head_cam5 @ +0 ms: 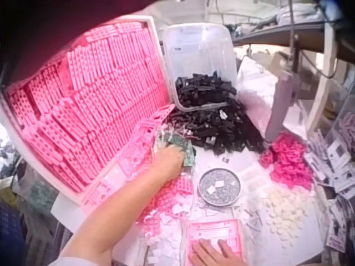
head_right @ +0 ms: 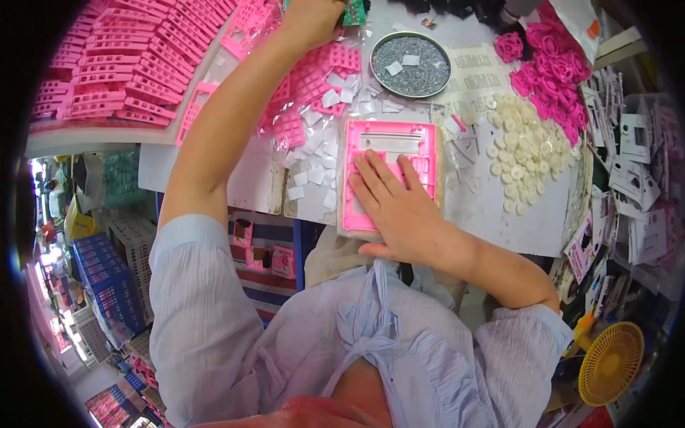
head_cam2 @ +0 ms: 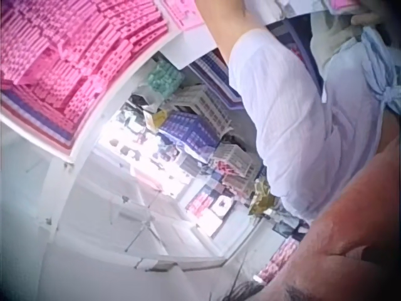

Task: Assembling a toy piggy bank by installing electronic components and plastic parts.

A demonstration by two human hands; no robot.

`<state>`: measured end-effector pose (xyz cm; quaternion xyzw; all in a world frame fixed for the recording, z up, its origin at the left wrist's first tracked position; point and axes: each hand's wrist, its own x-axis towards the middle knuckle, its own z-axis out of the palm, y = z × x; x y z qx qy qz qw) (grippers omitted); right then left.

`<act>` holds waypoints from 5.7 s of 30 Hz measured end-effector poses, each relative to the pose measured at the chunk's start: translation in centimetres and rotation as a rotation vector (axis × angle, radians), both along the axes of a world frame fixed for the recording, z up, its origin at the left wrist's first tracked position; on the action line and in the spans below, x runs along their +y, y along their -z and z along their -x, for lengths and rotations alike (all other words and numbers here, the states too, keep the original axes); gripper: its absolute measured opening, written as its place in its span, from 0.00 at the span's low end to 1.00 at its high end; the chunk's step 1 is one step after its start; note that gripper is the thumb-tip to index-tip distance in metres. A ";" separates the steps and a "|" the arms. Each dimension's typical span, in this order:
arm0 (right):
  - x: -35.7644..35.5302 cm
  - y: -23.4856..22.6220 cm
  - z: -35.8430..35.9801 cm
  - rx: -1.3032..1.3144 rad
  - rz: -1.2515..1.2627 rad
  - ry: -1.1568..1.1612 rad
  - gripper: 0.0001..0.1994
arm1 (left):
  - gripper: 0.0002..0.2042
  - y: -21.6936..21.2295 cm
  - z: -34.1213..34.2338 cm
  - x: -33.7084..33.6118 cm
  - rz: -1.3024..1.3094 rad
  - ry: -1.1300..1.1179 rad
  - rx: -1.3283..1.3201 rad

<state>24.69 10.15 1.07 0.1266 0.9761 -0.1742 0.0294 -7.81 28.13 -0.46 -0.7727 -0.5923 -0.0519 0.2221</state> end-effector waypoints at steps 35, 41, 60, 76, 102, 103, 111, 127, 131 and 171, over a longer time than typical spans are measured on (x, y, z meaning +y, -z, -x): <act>6.5 -5.6 3.6 0.757 0.890 0.216 0.09 | 0.20 -5.6 -10.5 -27.9 -0.219 0.143 -1.624; 6.1 -7.6 3.2 0.403 1.167 0.267 0.11 | 0.17 -6.7 -10.3 -26.0 0.568 -0.006 -2.165; 7.0 -4.7 1.8 0.592 1.489 0.177 0.07 | 0.32 -3.9 -9.8 -26.9 0.978 0.261 -2.395; 5.7 -2.9 0.5 0.516 1.603 0.146 0.25 | 0.08 -4.6 -10.5 -24.6 1.051 0.134 -2.590; 5.2 -4.1 -0.3 0.355 1.316 0.264 0.08 | 0.05 -3.8 -11.8 -23.3 0.483 0.082 -1.510; 5.0 -4.0 -0.4 0.403 1.294 0.237 0.09 | 0.05 -3.5 -11.8 -23.2 0.405 0.049 -1.441; 4.7 -2.0 -0.5 0.868 1.394 -0.102 0.07 | 0.08 -4.3 -12.4 -22.2 0.472 -0.201 -2.173; 7.2 -3.4 0.6 0.760 1.498 0.333 0.15 | 0.18 -4.9 -11.4 -24.1 0.755 0.151 -2.284; 6.6 -3.8 -0.1 0.757 1.506 0.242 0.23 | 0.20 -3.4 -9.8 -24.5 0.846 0.140 -2.379; 1.0 -3.9 -5.0 0.465 0.739 0.054 0.21 | 0.17 -2.8 -17.9 -31.1 0.644 0.266 -1.477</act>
